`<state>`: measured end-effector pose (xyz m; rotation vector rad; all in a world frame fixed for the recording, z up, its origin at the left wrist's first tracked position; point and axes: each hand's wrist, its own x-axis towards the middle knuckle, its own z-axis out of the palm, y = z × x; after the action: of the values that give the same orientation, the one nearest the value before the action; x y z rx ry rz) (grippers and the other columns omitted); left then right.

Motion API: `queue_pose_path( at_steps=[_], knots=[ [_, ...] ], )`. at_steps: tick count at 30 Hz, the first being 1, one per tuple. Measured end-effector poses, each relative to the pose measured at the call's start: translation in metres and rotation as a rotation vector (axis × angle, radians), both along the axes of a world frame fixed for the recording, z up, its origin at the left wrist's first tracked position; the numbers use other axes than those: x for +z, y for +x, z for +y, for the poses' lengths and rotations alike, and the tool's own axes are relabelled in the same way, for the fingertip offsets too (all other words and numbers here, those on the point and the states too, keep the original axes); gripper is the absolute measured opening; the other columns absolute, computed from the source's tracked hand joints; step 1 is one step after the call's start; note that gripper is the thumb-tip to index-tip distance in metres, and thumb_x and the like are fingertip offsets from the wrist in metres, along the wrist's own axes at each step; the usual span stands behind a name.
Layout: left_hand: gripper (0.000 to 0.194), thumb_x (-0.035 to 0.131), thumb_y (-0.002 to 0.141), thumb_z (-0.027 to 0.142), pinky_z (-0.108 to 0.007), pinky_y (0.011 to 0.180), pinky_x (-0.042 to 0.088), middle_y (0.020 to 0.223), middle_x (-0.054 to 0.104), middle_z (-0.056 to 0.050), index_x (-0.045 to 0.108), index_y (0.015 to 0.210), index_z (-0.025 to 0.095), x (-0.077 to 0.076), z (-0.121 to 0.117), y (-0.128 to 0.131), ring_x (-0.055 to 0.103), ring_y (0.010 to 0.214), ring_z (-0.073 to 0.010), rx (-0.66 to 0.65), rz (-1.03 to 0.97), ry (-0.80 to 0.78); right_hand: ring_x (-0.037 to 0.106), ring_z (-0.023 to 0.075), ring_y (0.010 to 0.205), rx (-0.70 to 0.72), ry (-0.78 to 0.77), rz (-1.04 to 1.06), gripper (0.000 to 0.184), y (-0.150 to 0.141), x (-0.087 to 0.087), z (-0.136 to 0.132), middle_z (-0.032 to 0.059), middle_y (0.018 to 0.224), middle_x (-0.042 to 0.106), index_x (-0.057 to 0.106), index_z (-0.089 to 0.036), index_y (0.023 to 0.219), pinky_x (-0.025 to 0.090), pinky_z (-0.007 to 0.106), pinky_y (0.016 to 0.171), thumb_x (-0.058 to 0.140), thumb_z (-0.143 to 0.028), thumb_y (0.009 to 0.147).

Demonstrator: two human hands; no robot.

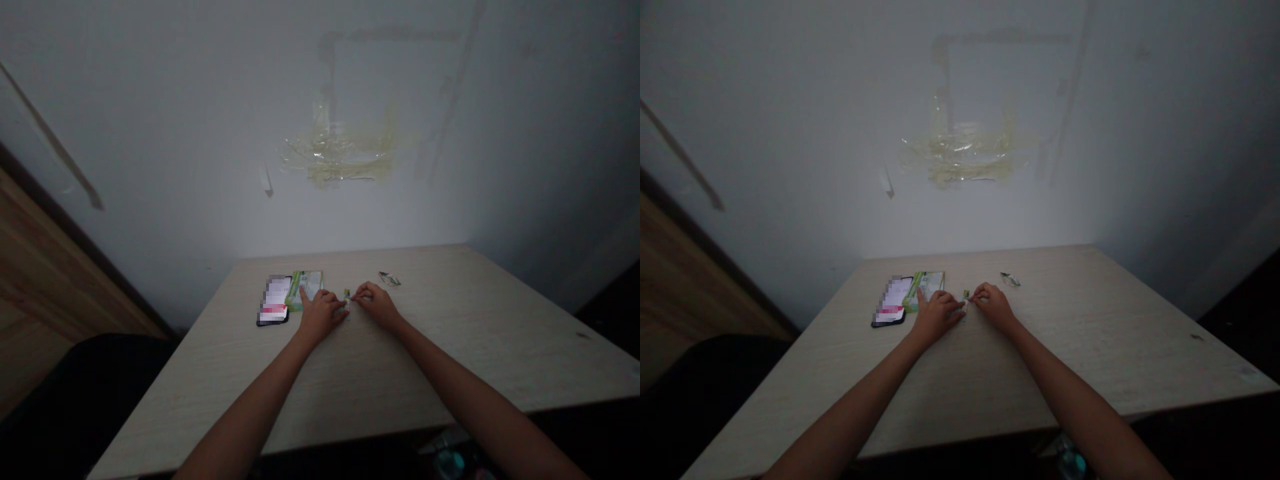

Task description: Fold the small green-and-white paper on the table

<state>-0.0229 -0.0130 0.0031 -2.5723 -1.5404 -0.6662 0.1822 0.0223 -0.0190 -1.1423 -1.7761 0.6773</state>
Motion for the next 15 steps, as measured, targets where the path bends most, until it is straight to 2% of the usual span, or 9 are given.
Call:
queue_pose_path(
  at_steps=[15],
  knots=[
    [0.024,0.061,0.089,0.047,-0.077,0.106,-0.01,0.101,0.072,0.001,0.071,0.109,0.039,0.0011,-0.0015,0.0001,0.055,0.113,-0.026,0.0,0.003,0.024,0.069,0.0187,0.09,0.041,-0.006,-0.021,0.009,-0.0015,0.001,-0.0017,0.0014,0.086,0.073,0.059,-0.022,0.087,0.048,0.034,0.089,0.063,-0.024,0.08]
  ],
)
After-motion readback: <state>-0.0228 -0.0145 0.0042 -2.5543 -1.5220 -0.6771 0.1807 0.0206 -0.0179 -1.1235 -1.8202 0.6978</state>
